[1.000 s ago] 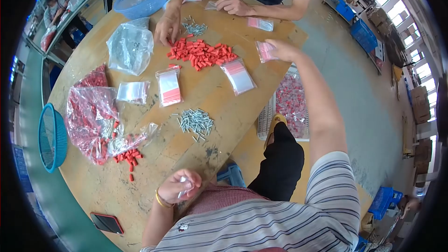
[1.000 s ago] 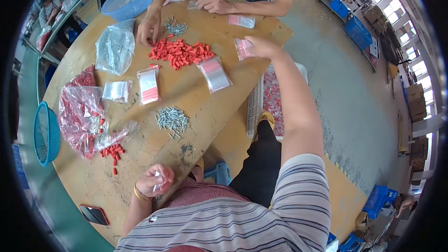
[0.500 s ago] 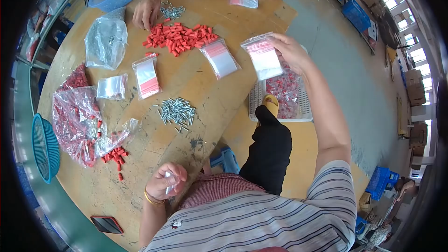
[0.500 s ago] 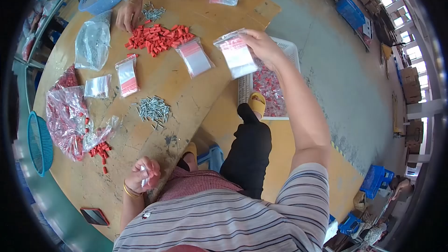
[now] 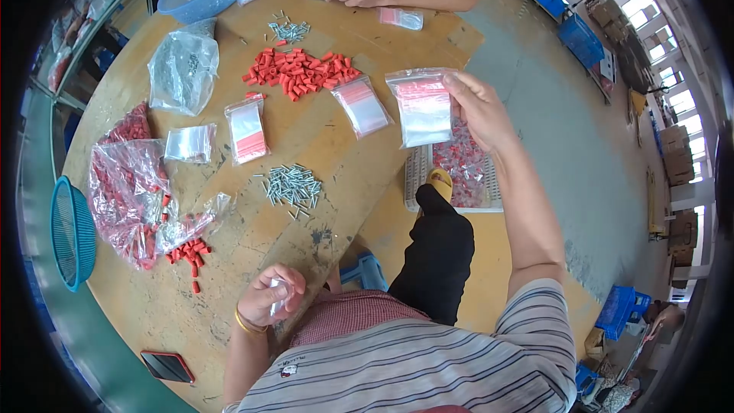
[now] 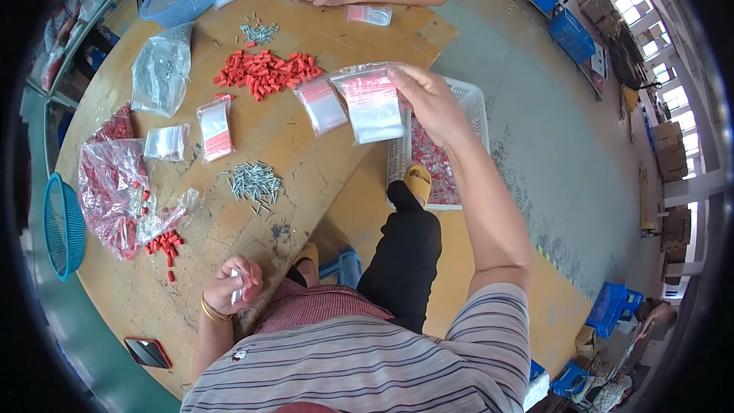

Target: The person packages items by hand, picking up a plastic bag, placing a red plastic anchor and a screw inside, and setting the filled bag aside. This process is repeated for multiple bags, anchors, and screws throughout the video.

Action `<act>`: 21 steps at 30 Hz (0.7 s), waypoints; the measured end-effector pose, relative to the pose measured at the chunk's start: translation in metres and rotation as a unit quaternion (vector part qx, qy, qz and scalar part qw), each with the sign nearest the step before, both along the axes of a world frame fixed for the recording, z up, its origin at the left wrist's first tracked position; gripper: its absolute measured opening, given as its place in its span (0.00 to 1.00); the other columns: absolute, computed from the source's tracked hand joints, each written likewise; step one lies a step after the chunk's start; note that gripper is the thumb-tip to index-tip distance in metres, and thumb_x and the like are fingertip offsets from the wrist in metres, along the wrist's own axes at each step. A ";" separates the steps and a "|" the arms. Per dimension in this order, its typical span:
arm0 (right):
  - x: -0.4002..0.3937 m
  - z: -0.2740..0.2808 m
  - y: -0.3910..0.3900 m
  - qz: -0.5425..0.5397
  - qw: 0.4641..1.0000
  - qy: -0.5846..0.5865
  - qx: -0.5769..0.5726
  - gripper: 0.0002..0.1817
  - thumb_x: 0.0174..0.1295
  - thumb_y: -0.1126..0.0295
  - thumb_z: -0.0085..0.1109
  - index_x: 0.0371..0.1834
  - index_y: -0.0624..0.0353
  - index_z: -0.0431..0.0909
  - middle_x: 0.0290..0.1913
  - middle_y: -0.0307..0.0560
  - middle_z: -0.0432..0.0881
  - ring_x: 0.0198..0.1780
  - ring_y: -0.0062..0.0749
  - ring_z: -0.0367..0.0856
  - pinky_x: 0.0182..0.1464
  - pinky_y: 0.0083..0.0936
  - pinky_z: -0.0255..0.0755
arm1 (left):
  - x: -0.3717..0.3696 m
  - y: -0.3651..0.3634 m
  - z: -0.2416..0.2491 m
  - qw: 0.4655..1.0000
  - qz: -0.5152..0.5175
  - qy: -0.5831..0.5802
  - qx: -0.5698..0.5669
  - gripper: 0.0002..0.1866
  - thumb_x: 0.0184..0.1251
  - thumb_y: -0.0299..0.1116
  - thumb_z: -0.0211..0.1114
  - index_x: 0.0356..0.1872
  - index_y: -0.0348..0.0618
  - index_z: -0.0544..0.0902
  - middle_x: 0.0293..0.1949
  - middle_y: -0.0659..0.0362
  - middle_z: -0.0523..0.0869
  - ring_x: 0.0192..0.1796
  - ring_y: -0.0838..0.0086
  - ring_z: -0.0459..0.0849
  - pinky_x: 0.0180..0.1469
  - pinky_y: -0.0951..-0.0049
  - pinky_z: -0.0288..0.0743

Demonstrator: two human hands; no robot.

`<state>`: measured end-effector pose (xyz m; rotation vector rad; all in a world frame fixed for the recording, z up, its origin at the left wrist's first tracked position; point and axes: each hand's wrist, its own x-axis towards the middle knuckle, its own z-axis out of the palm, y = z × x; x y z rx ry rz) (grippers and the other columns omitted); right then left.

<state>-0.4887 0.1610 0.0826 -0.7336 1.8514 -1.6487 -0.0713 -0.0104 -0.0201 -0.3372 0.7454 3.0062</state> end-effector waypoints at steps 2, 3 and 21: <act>0.000 -0.001 -0.005 -0.012 1.000 0.022 0.004 0.20 0.76 0.59 0.52 0.57 0.66 0.79 0.45 0.39 0.85 0.44 0.17 0.78 0.49 0.19 0.73 | 0.001 0.001 0.000 1.000 0.003 -0.006 -0.002 0.07 0.70 0.26 0.64 0.45 0.40 0.80 0.41 0.49 0.81 0.29 0.75 0.77 0.19 0.83 0.63; 0.000 -0.001 -0.008 -0.022 0.999 0.038 0.013 0.20 0.76 0.59 0.52 0.56 0.67 0.79 0.44 0.40 0.85 0.44 0.17 0.78 0.49 0.19 0.73 | 0.001 0.001 0.000 1.000 0.004 -0.010 -0.002 0.07 0.70 0.26 0.64 0.46 0.40 0.80 0.41 0.49 0.81 0.30 0.75 0.77 0.19 0.83 0.63; -0.086 -0.095 -0.080 -0.077 0.961 0.224 0.140 0.20 0.72 0.58 0.52 0.54 0.63 0.80 0.49 0.57 0.85 0.53 0.47 0.83 0.56 0.33 0.73 | 0.003 -0.002 0.005 1.000 -0.009 -0.024 0.002 0.07 0.71 0.27 0.62 0.45 0.35 0.79 0.43 0.49 0.81 0.31 0.78 0.76 0.20 0.84 0.62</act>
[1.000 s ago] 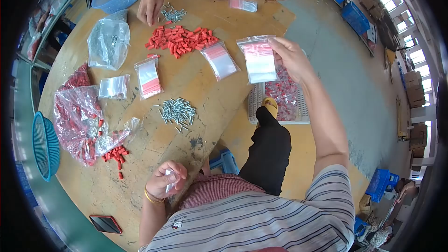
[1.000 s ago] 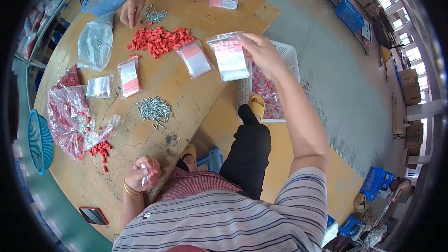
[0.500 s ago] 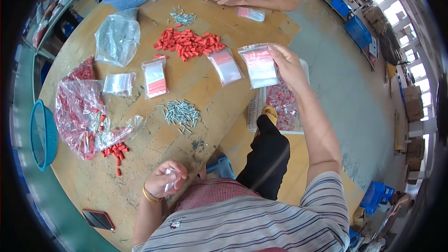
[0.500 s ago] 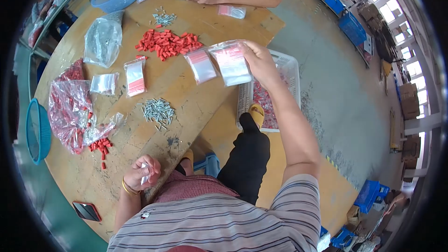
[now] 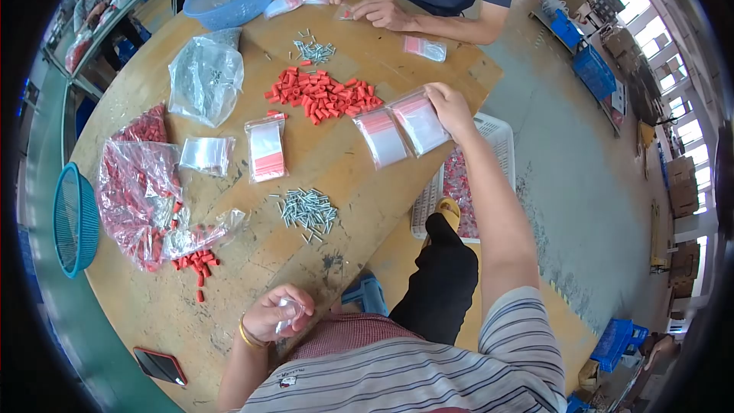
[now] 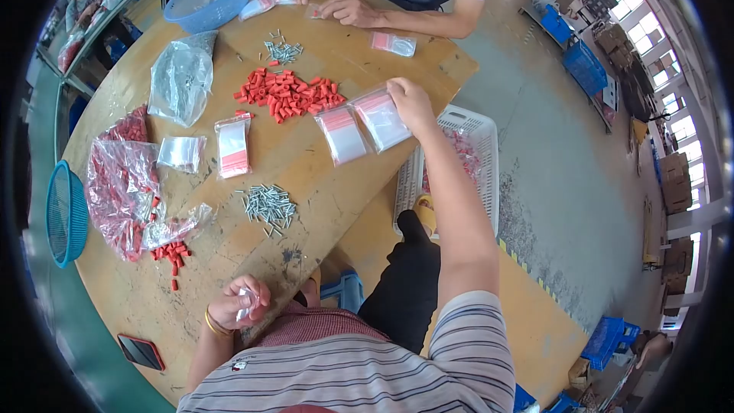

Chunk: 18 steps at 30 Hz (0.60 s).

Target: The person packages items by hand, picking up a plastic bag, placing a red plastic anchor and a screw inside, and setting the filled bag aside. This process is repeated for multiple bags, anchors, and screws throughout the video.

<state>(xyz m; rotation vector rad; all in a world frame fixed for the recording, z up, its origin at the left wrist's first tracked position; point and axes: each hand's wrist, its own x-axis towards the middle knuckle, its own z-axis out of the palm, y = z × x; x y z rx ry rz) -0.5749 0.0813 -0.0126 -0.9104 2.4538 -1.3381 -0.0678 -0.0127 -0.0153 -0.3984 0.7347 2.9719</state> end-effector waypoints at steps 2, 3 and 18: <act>0.001 -0.002 0.015 -0.017 0.996 0.086 -0.014 0.19 0.71 0.58 0.52 0.51 0.62 0.81 0.47 0.58 0.85 0.51 0.48 0.84 0.55 0.34 0.74 | -0.005 0.000 0.008 1.000 0.001 0.005 0.002 0.06 0.71 0.27 0.63 0.43 0.36 0.79 0.42 0.49 0.80 0.30 0.77 0.76 0.20 0.84 0.61; 0.010 -0.001 0.024 -0.031 0.994 0.098 -0.045 0.17 0.71 0.60 0.54 0.51 0.63 0.81 0.47 0.57 0.85 0.51 0.46 0.84 0.54 0.33 0.74 | -0.007 0.000 0.010 1.000 0.001 0.007 0.004 0.05 0.71 0.27 0.63 0.42 0.36 0.80 0.41 0.50 0.80 0.30 0.77 0.75 0.20 0.84 0.61; 0.362 0.021 0.061 0.274 0.917 -0.263 -0.118 0.13 0.66 0.70 0.66 0.48 0.62 0.75 0.38 0.41 0.81 0.36 0.19 0.80 0.37 0.20 0.74 | -0.009 0.012 0.001 0.989 0.062 -0.006 -0.133 0.05 0.70 0.25 0.63 0.39 0.46 0.76 0.30 0.62 0.79 0.25 0.80 0.78 0.20 0.83 0.68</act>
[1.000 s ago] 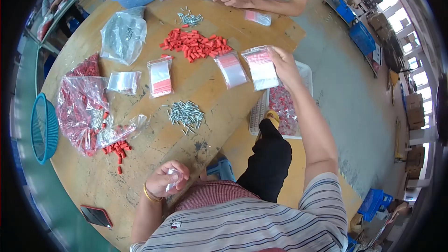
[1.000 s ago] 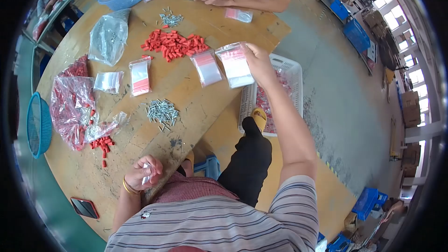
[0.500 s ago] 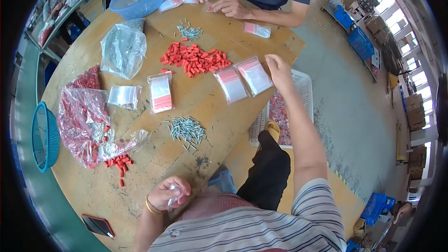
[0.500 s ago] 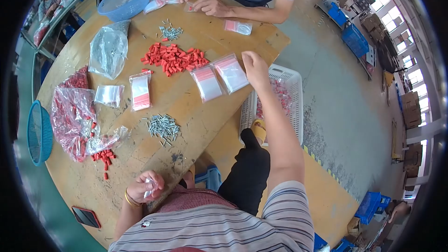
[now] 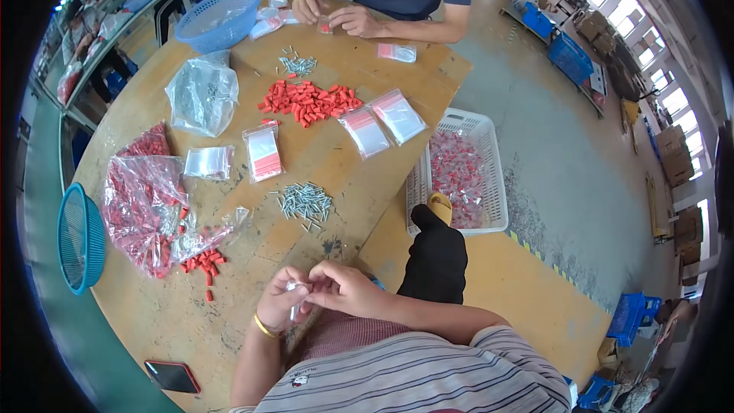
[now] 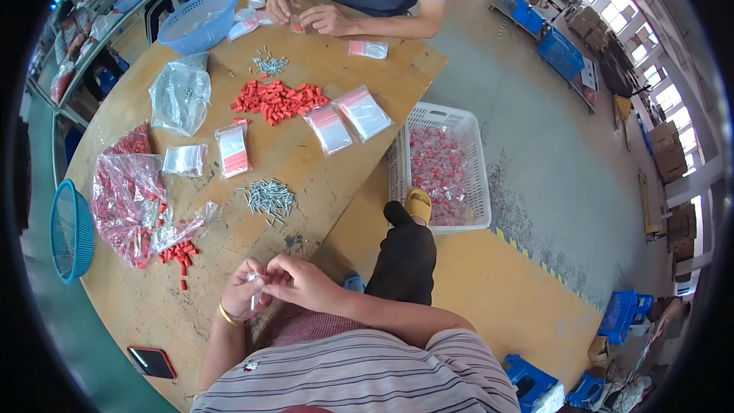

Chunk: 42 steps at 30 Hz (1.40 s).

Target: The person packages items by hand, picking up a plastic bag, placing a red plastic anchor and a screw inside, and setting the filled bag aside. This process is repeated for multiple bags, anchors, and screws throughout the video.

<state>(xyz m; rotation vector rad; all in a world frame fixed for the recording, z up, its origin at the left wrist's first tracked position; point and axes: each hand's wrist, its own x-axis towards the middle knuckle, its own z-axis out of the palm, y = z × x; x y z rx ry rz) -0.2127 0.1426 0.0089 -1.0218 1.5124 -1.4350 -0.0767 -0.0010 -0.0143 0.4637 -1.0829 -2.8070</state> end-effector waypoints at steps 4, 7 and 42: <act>0.006 0.014 0.002 -0.007 0.996 -0.089 0.010 0.11 0.66 0.72 0.64 0.44 0.63 0.73 0.38 0.44 0.81 0.39 0.23 0.82 0.42 0.25 0.78 | 0.002 0.008 0.000 0.997 0.013 -0.045 -0.066 0.05 0.74 0.33 0.62 0.43 0.48 0.75 0.32 0.59 0.82 0.23 0.82 0.76 0.18 0.85 0.65; 0.019 0.005 0.002 -0.021 0.991 -0.135 -0.002 0.09 0.68 0.73 0.62 0.42 0.63 0.72 0.37 0.42 0.80 0.39 0.22 0.82 0.41 0.25 0.78 | 0.002 0.011 0.003 0.998 0.014 -0.048 -0.039 0.05 0.74 0.33 0.62 0.44 0.49 0.75 0.35 0.60 0.82 0.24 0.82 0.75 0.18 0.86 0.64; 0.057 0.012 -0.035 -0.104 0.941 0.316 -0.065 0.12 0.60 0.82 0.63 0.47 0.65 0.80 0.47 0.47 0.80 0.44 0.29 0.82 0.43 0.21 0.76 | 0.038 0.005 0.019 0.926 0.197 -0.117 -0.301 0.12 0.69 0.34 0.69 0.48 0.39 0.86 0.23 0.72 0.77 0.20 0.91 0.70 0.19 0.85 0.61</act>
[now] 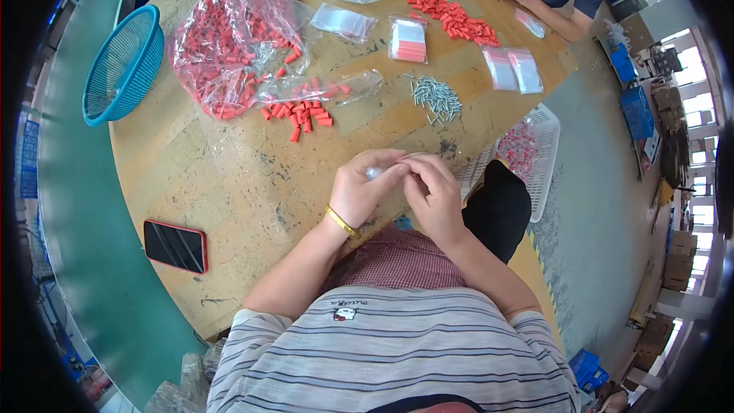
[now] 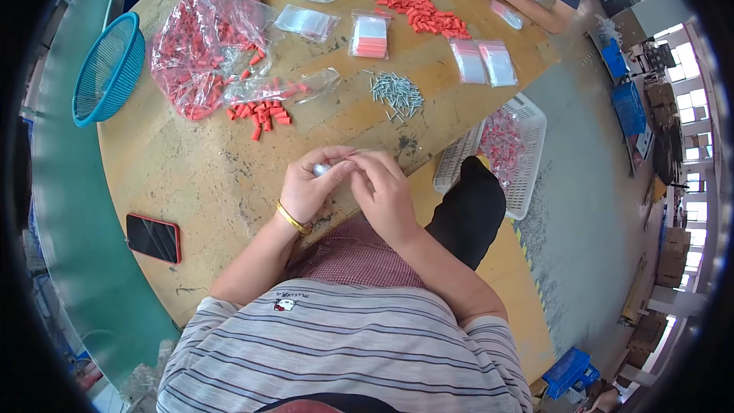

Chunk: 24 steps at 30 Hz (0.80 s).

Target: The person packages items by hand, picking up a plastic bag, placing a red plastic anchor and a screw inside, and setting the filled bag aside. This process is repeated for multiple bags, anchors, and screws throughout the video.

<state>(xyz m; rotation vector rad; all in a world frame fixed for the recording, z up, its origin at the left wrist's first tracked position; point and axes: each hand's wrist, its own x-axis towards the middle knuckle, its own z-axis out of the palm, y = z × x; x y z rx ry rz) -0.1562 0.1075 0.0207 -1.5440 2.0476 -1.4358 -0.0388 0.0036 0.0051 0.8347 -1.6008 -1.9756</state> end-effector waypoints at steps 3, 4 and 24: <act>-0.008 0.000 0.000 -0.027 0.999 -0.026 0.026 0.12 0.59 0.79 0.65 0.46 0.63 0.80 0.45 0.47 0.79 0.41 0.35 0.82 0.41 0.24 0.77 | -0.002 -0.002 0.002 0.998 0.006 -0.032 0.049 0.11 0.70 0.33 0.68 0.48 0.40 0.86 0.22 0.71 0.77 0.20 0.90 0.71 0.19 0.85 0.62; -0.010 0.003 0.000 -0.043 0.997 -0.055 0.043 0.12 0.58 0.78 0.66 0.46 0.63 0.81 0.44 0.48 0.79 0.40 0.38 0.82 0.41 0.26 0.78 | -0.001 -0.004 0.004 0.997 0.002 -0.042 0.059 0.11 0.70 0.34 0.68 0.48 0.40 0.87 0.22 0.71 0.77 0.20 0.90 0.71 0.19 0.85 0.62; -0.046 0.004 0.004 0.082 0.924 -0.349 0.131 0.08 0.68 0.70 0.62 0.43 0.62 0.83 0.39 0.37 0.84 0.43 0.19 0.80 0.47 0.21 0.73 | 0.002 -0.001 -0.009 0.996 -0.063 -0.051 -0.032 0.08 0.65 0.32 0.73 0.33 0.42 0.82 0.24 0.71 0.77 0.26 0.89 0.72 0.24 0.83 0.64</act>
